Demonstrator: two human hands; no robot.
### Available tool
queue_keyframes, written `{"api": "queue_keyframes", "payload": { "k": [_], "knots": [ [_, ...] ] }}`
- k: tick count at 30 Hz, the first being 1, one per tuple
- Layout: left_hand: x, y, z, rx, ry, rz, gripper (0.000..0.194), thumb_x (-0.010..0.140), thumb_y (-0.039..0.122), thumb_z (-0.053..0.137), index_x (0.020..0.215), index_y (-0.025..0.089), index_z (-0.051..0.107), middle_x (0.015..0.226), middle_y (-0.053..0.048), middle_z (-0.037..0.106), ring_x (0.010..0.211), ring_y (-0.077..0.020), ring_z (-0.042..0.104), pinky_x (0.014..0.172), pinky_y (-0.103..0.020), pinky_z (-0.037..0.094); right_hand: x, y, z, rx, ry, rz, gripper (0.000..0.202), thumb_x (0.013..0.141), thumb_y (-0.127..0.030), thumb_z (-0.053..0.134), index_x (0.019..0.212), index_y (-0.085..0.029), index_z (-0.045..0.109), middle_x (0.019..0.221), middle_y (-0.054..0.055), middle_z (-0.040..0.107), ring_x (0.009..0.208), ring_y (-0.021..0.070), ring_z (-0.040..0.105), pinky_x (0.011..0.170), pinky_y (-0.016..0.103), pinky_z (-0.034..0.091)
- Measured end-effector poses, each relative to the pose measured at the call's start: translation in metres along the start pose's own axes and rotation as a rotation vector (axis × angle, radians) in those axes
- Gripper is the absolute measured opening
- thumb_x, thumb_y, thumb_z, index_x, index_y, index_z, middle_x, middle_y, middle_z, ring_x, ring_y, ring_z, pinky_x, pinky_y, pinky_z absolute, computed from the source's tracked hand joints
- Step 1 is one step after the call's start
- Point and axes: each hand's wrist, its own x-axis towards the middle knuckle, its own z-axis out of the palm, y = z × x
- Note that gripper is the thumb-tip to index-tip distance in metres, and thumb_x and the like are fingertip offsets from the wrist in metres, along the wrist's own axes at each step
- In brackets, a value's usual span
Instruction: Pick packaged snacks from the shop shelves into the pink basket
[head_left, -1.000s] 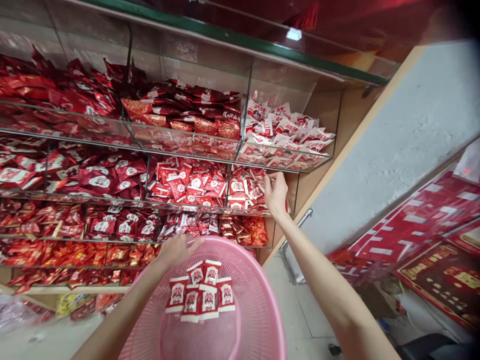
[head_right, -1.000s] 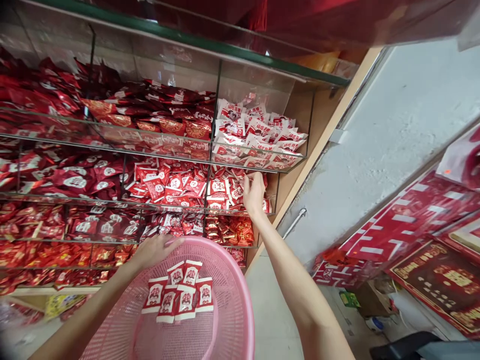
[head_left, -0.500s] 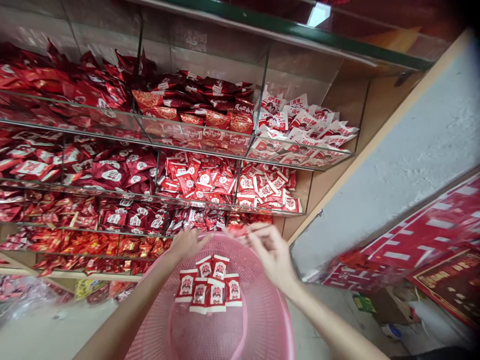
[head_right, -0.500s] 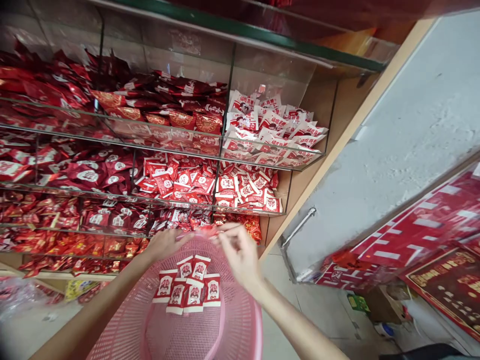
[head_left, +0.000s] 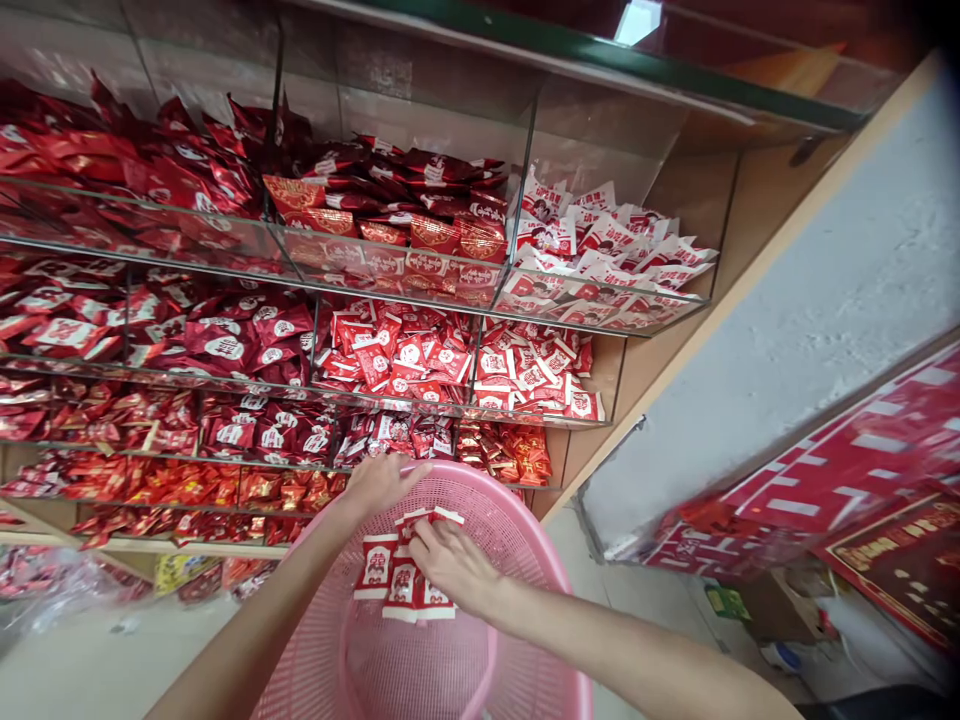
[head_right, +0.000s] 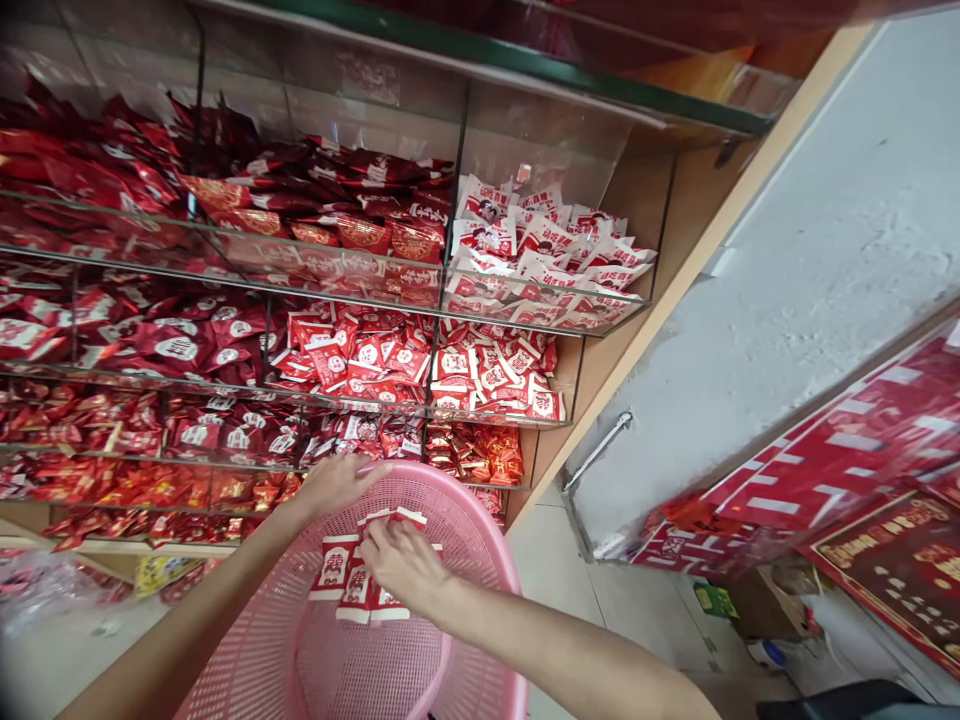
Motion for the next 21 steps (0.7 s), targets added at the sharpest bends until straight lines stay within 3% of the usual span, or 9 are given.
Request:
{"api": "queue_keyframes", "payload": {
  "k": [5,8,13,21],
  "knots": [
    [0.000,0.000,0.001,0.009,-0.009,-0.001,0.078,0.083,0.068,0.014,0.101,0.014,0.067,0.098,-0.020,0.071,0.097,-0.0340,0.064,0.083,-0.044,0.046,-0.005,0.002,0.011,0.019,0.027,-0.009,0.004,0.087,-0.015,0.052,0.087,-0.016,0.056,0.090,0.005,0.057,0.073,0.0177,0.059,0.065,0.030,0.050],
    [0.001,0.002,0.001,0.034,-0.014,-0.004,0.079,0.083,0.069,0.013,0.098,0.014,0.068,0.095,-0.020,0.071,0.095,-0.0341,0.065,0.081,-0.043,0.047,-0.008,0.005,0.011,0.065,0.058,0.006,0.014,0.091,-0.025,0.047,0.083,-0.017,0.056,0.090,0.005,0.057,0.075,0.0181,0.059,0.067,0.031,0.050],
    [0.003,0.005,0.005,0.065,-0.022,0.013,0.073,0.082,0.069,0.020,0.101,0.017,0.067,0.096,-0.017,0.071,0.095,-0.0319,0.065,0.082,-0.041,0.046,-0.012,0.010,0.006,0.196,0.099,0.122,0.016,0.090,-0.028,0.048,0.081,-0.018,0.057,0.090,0.005,0.057,0.077,0.0173,0.059,0.070,0.031,0.050],
    [0.006,0.005,0.013,0.068,-0.021,0.019,0.072,0.085,0.065,0.019,0.095,0.013,0.068,0.093,-0.019,0.072,0.092,-0.0341,0.066,0.079,-0.042,0.047,-0.016,0.034,-0.001,0.350,0.426,0.327,0.017,0.090,-0.022,0.044,0.079,-0.019,0.056,0.085,0.005,0.059,0.073,0.0149,0.057,0.069,0.027,0.049]
  ]
}}
